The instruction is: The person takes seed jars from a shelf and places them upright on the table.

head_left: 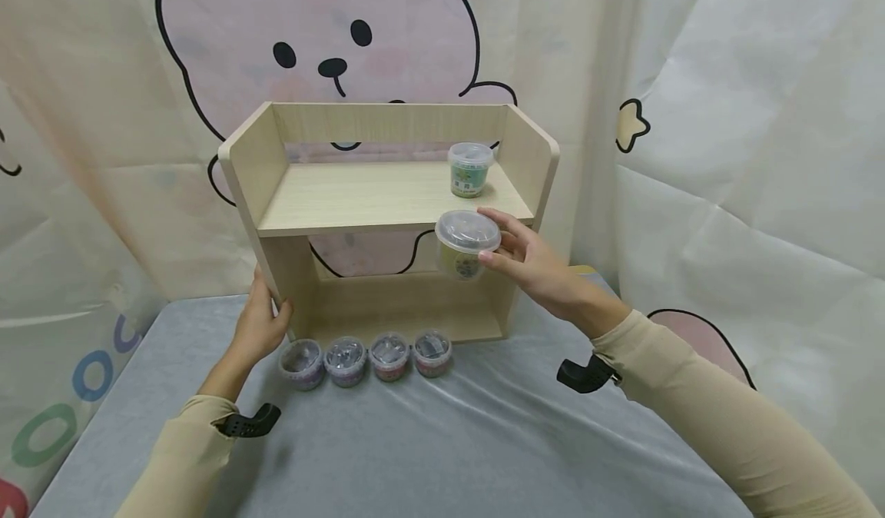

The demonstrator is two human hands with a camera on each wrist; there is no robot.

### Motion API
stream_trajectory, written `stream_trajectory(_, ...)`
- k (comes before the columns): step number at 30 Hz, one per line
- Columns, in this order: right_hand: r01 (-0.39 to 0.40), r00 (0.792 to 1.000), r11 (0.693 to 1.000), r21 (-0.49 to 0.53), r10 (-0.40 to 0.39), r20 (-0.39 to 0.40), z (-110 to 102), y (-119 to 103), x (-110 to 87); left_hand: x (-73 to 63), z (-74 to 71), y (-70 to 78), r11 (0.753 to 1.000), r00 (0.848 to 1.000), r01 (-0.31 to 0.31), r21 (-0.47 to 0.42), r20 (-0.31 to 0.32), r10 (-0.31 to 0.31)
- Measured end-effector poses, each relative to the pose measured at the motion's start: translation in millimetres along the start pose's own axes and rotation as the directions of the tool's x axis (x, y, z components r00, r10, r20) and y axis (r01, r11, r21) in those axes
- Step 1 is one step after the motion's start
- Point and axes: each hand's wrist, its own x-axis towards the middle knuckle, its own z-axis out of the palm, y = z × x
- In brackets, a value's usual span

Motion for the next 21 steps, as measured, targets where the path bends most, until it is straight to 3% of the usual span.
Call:
stream_trajectory(8, -0.025, 0.999, 0.999, 0.027, 0.024, 0.031, -3, 35, -8.7, 1.2, 0.6, -1.1, 1.000, 1.000, -0.012, -0.013, -0.002, 0.012)
stream_trajectory(21, -0.088, 0.996, 0.996, 0.024, 0.088, 0.002, -4, 102, -19.5, 2.8, 2.0, -3.8, 0.999, 0.999, -0.030, -0.027, -0.013, 0.029)
